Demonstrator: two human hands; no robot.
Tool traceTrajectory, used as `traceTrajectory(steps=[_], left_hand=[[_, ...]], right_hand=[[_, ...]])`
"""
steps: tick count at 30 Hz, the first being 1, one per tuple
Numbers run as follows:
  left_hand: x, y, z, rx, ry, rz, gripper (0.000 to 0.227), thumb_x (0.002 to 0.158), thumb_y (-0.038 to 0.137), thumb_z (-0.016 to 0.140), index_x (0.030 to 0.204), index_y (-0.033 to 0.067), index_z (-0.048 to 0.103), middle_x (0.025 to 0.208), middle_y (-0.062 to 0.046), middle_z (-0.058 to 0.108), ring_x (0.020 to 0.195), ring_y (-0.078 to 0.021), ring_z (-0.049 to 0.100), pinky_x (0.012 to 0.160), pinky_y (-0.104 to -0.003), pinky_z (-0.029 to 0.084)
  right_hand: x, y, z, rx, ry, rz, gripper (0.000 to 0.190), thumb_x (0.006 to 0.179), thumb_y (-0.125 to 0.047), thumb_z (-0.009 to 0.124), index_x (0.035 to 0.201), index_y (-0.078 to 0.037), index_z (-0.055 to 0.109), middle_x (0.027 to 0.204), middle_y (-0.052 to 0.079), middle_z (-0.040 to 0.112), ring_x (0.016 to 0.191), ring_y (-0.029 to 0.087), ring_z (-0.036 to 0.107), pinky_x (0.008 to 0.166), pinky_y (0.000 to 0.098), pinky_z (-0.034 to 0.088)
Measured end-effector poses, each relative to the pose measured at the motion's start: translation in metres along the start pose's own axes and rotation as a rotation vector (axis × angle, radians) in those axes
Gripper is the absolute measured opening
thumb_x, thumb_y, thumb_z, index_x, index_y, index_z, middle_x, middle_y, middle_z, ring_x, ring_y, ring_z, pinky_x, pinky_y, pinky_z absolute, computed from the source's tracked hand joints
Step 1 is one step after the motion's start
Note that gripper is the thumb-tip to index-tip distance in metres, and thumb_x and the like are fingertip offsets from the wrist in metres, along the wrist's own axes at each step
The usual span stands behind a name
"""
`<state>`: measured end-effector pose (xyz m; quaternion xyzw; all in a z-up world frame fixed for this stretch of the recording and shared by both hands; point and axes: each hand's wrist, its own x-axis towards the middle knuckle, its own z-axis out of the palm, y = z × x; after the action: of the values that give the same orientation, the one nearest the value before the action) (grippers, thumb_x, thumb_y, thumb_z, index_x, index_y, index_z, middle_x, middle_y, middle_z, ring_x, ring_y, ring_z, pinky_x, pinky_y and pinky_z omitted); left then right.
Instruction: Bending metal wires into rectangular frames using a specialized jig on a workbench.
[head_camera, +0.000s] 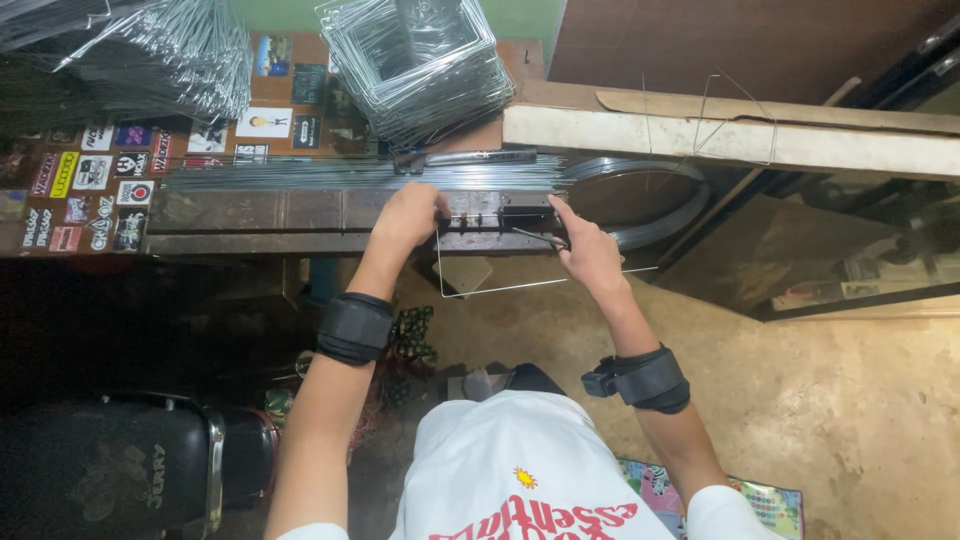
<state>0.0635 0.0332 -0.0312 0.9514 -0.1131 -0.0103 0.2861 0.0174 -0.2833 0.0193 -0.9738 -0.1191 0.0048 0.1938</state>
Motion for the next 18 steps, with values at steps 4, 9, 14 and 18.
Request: traceTrajectory(steps=[4,9,14,18], left_hand=[[0.001,0.015,-0.014,0.069,-0.077,-0.147,0.023,0.075,0.005,0.075,0.090,0.0219,0.082,0.098,-0.008,0.078,0.095,-0.0324,0.072,0.083,-0.046,0.057],[0.001,0.015,-0.016,0.076,-0.099,-0.154,0.019,0.077,0.011,0.078,0.089,0.0252,0.082,0.100,-0.006,0.077,0.099,-0.0302,0.071,0.085,-0.045,0.056],[0.001,0.015,-0.020,0.051,-0.129,-0.168,0.021,0.079,0.010,0.076,0.092,0.0258,0.081,0.102,-0.005,0.077,0.099,-0.0295,0.072,0.084,-0.043,0.057],[0.000,0.019,-0.026,0.061,-0.145,-0.169,0.021,0.080,0.010,0.076,0.094,0.0249,0.082,0.103,-0.006,0.077,0.100,-0.0297,0.071,0.085,-0.044,0.057]], right_hand=[[-0.001,-0.003,-0.003,0.008,-0.011,-0.004,0.086,0.079,-0.007,0.076,0.154,-0.027,0.041,0.102,0.021,0.073,0.092,0.045,0.069,0.077,0.0535,0.053],[0.001,-0.003,-0.007,0.010,-0.071,0.000,0.086,0.081,-0.014,0.076,0.157,-0.029,0.040,0.111,0.016,0.073,0.100,0.042,0.069,0.083,0.0507,0.054],[0.008,0.030,-0.002,0.064,0.180,-0.286,0.081,0.081,-0.028,0.081,0.151,-0.018,0.044,0.138,0.020,0.062,0.114,0.042,0.063,0.085,0.0471,0.054],[0.018,0.039,-0.031,-0.007,0.017,-0.108,0.061,0.089,-0.035,0.075,0.145,-0.020,0.056,0.124,0.014,0.069,0.111,0.036,0.066,0.089,0.0452,0.055]])
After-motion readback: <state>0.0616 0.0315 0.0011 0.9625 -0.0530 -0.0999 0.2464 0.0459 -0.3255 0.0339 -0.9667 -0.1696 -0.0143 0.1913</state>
